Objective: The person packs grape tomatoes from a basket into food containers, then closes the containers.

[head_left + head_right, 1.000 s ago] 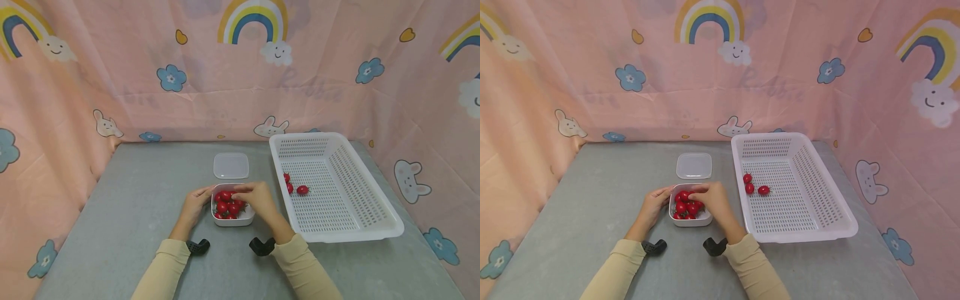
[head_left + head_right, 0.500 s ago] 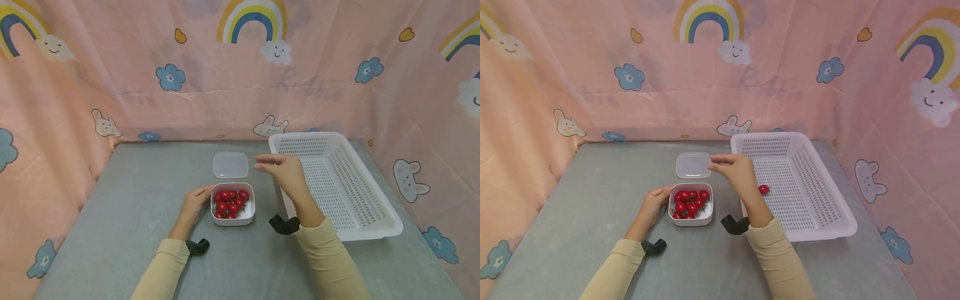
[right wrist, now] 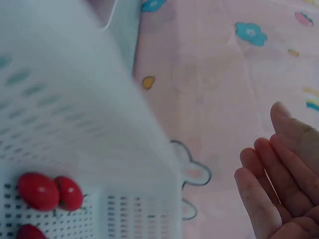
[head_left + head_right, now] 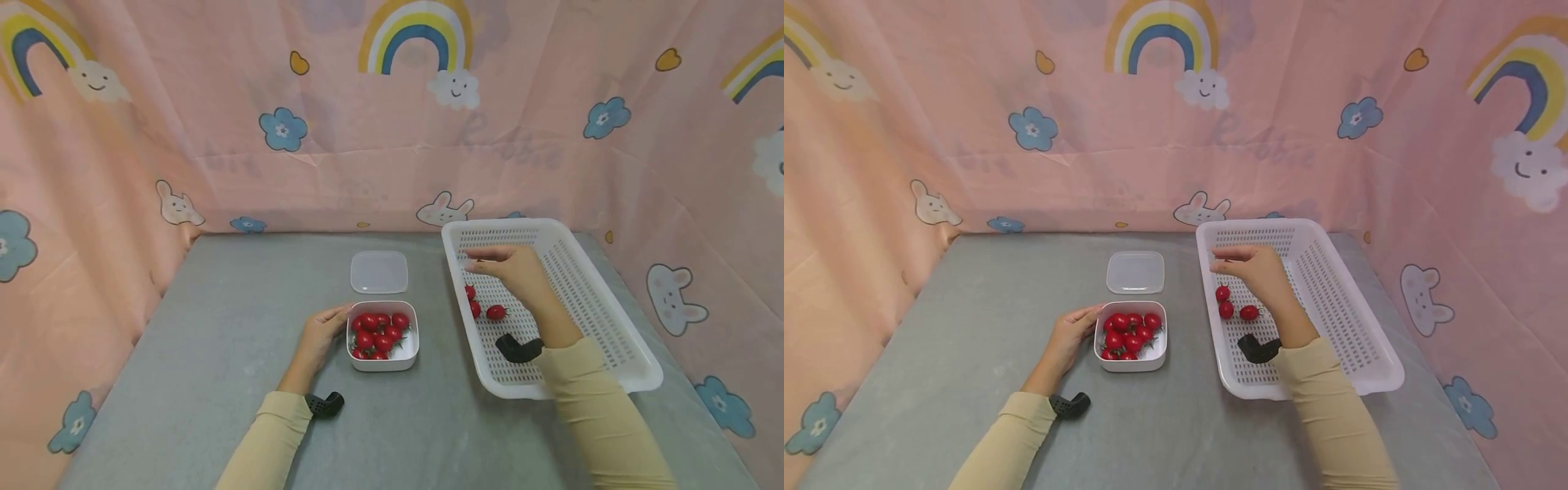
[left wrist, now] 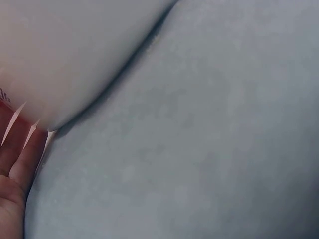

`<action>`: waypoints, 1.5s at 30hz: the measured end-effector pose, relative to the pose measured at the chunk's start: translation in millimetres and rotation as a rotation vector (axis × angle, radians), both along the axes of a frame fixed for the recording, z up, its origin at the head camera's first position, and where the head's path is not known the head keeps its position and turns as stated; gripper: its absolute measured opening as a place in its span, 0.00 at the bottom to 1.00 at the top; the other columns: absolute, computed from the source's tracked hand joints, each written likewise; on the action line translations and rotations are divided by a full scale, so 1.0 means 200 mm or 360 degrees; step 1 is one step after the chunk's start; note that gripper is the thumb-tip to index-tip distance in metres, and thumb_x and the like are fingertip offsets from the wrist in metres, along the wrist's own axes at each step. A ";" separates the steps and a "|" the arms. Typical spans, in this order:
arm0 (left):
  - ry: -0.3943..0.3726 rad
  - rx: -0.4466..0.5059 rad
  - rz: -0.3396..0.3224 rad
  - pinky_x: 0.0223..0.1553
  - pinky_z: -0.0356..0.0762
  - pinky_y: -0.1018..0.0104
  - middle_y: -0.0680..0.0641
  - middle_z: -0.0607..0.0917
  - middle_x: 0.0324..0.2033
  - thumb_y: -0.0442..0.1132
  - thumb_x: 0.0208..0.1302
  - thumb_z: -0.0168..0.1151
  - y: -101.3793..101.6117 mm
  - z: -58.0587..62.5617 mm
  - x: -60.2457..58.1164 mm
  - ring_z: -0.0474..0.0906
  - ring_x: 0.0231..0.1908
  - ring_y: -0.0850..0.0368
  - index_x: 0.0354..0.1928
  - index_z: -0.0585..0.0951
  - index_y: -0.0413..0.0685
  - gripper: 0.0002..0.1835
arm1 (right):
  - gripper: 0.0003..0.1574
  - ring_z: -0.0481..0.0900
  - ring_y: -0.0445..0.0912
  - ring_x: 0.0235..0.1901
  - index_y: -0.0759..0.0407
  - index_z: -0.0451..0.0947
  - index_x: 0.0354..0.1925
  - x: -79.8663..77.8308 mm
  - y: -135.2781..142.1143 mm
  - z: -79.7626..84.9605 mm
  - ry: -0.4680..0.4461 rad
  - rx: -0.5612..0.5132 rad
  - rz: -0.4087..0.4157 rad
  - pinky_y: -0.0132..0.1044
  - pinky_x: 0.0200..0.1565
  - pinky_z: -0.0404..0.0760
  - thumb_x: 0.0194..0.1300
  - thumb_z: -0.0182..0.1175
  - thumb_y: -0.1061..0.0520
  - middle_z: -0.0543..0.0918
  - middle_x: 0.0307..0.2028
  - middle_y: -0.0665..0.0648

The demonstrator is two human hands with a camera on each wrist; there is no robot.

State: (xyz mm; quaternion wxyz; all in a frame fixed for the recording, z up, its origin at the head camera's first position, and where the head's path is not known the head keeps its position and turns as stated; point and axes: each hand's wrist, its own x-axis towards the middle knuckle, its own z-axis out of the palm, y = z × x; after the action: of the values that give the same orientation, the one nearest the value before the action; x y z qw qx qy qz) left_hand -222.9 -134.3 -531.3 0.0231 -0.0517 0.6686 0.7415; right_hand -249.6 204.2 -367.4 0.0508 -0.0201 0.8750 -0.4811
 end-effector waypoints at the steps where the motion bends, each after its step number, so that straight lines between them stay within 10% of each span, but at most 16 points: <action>1: 0.0000 0.0008 -0.0002 0.47 0.81 0.74 0.50 0.90 0.45 0.37 0.67 0.63 0.00 0.00 0.00 0.84 0.41 0.70 0.53 0.82 0.28 0.18 | 0.32 0.73 0.56 0.66 0.58 0.81 0.58 -0.01 0.02 -0.01 -0.0001 0.0011 0.0013 0.59 0.67 0.69 0.61 0.69 0.43 0.79 0.63 0.62; 22: 0.0051 0.0062 -0.0016 0.46 0.81 0.74 0.59 0.89 0.38 0.36 0.68 0.62 0.01 -0.01 0.01 0.85 0.39 0.69 0.52 0.81 0.26 0.18 | 0.32 0.72 0.63 0.66 0.64 0.78 0.59 -0.16 0.34 -0.28 -0.0304 0.0077 0.0228 0.69 0.69 0.57 0.61 0.70 0.51 0.80 0.60 0.67; 45: 0.0052 0.0062 -0.0014 0.46 0.81 0.75 0.59 0.89 0.38 0.35 0.68 0.62 0.00 -0.01 0.00 0.85 0.39 0.70 0.52 0.81 0.26 0.18 | 0.28 0.68 0.65 0.68 0.61 0.82 0.56 -0.17 0.37 -0.40 -0.0523 0.0246 0.0350 0.70 0.68 0.56 0.60 0.71 0.53 0.82 0.58 0.64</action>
State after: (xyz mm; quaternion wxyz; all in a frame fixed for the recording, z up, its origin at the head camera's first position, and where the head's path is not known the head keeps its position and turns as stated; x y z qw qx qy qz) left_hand -222.0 -134.8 -533.3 0.0163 -0.0362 0.6545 0.7550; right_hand -284.4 278.9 -448.3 0.2465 -0.0328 0.8817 -0.4009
